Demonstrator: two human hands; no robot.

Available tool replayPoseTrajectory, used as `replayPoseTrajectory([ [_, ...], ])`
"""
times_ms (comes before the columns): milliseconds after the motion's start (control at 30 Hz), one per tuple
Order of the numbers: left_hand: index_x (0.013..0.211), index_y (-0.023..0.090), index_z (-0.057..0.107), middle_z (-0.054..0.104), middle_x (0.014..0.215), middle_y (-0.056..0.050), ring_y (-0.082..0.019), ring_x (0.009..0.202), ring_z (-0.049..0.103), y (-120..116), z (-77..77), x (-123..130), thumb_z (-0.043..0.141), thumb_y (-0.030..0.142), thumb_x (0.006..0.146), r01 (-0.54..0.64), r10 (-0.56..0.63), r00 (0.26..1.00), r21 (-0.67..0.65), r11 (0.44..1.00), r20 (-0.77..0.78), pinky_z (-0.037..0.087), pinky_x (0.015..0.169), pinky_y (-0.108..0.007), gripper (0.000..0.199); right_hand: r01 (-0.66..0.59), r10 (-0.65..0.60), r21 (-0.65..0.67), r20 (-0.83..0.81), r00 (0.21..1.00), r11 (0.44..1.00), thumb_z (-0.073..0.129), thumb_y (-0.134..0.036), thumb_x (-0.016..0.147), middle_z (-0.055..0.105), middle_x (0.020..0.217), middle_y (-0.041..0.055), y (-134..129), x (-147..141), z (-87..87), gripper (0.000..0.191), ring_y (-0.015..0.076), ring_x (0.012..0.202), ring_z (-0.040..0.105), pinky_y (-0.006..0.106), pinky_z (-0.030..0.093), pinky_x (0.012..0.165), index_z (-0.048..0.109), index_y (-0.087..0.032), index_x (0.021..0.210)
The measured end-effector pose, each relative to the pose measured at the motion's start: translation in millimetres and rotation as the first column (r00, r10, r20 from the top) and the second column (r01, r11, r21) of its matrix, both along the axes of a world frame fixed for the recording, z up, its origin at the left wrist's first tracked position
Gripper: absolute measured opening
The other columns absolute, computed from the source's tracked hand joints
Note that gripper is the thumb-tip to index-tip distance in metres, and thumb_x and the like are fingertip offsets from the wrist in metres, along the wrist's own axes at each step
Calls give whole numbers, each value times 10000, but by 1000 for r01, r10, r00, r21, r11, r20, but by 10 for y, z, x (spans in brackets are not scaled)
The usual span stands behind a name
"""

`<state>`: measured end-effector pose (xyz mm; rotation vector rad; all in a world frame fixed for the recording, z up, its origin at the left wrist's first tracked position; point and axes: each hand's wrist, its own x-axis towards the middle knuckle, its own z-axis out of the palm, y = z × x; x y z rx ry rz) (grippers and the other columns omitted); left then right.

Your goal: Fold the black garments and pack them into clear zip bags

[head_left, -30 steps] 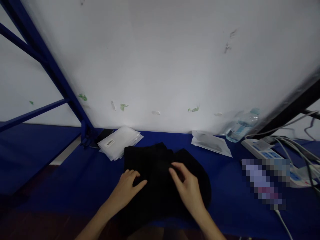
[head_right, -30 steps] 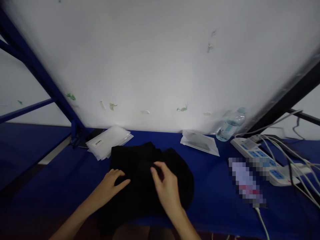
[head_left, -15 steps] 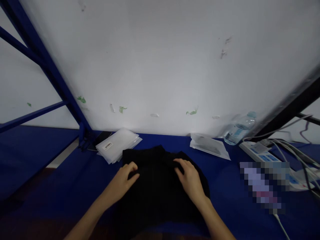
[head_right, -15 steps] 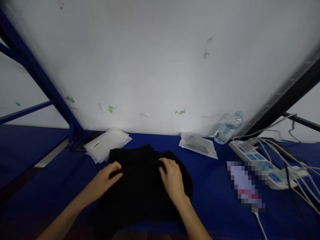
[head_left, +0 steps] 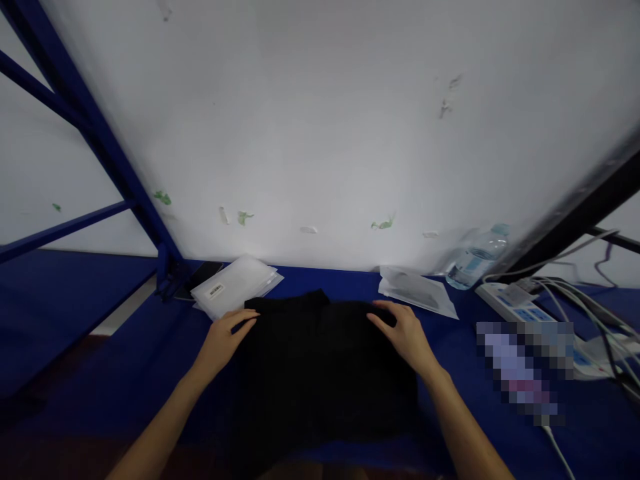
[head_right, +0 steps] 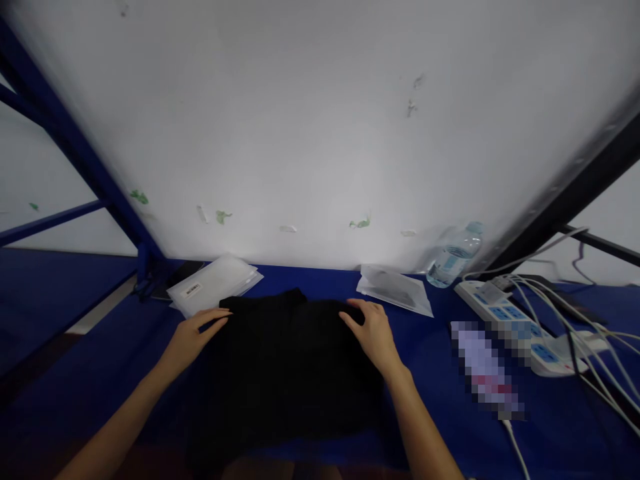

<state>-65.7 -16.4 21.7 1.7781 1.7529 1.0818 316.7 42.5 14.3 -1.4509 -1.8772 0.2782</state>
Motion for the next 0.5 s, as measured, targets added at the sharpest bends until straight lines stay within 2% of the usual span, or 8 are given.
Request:
replayPoseTrajectory([
  [67, 973, 272, 727, 699, 1125, -30, -252, 1115, 591, -71, 50, 4, 592, 352, 852, -8, 10, 1000, 82, 997, -14, 390, 1036, -379, 198, -46, 46, -2, -25, 999, 999, 514, -525, 857, 710, 907, 81, -24, -44, 68, 360, 263, 942, 619, 433, 476, 862, 684, -208, 884],
  [133, 1026, 265, 703, 679, 1171, -38, -238, 1155, 574, -224, 94, -9, 561, 325, 884, 19, -11, 999, 163, 986, -51, 389, 1054, -384, 209, -45, 49, 50, -77, 996, 998, 513, -488, 874, 702, 903, 71, -126, -31, 120, 317, 244, 923, 623, 412, 483, 856, 677, -218, 866],
  [200, 1078, 266, 670, 672, 1188, -31, -223, 1185, 565, -458, 103, -32, 544, 280, 906, 109, -82, 989, 231, 967, -121, 403, 1058, -392, 214, -52, 62, 95, -113, 992, 994, 539, -456, 874, 689, 942, 66, -299, 49, 142, 266, 235, 947, 620, 395, 485, 869, 668, -226, 909],
  [267, 1076, 268, 654, 684, 1172, -13, -207, 1192, 571, -736, 64, -56, 550, 206, 903, 252, -186, 952, 281, 926, -244, 421, 1058, -399, 211, -80, 90, 97, -107, 990, 992, 565, -422, 872, 675, 977, 58, -511, 176, 121, 215, 229, 989, 611, 375, 486, 883, 656, -241, 944],
  [400, 1128, 252, 639, 706, 1149, -8, -180, 1174, 595, -1217, -103, -75, 550, 94, 866, 501, -308, 779, 245, 830, -547, 473, 1027, -334, 319, -123, 123, 43, -6, 992, 992, 565, -371, 879, 674, 978, 42, -891, 431, -65, 152, 225, 1017, 609, 350, 511, 862, 647, -275, 964],
  [500, 1135, 242, 650, 722, 1118, 0, -157, 1142, 618, -1406, -212, -73, 540, 79, 855, 624, -364, 625, 161, 765, -691, 480, 1011, -267, 342, -154, 152, 20, 94, 984, 988, 564, -349, 872, 689, 925, 35, -1033, 539, -222, 131, 229, 966, 631, 348, 536, 810, 658, -282, 932],
])
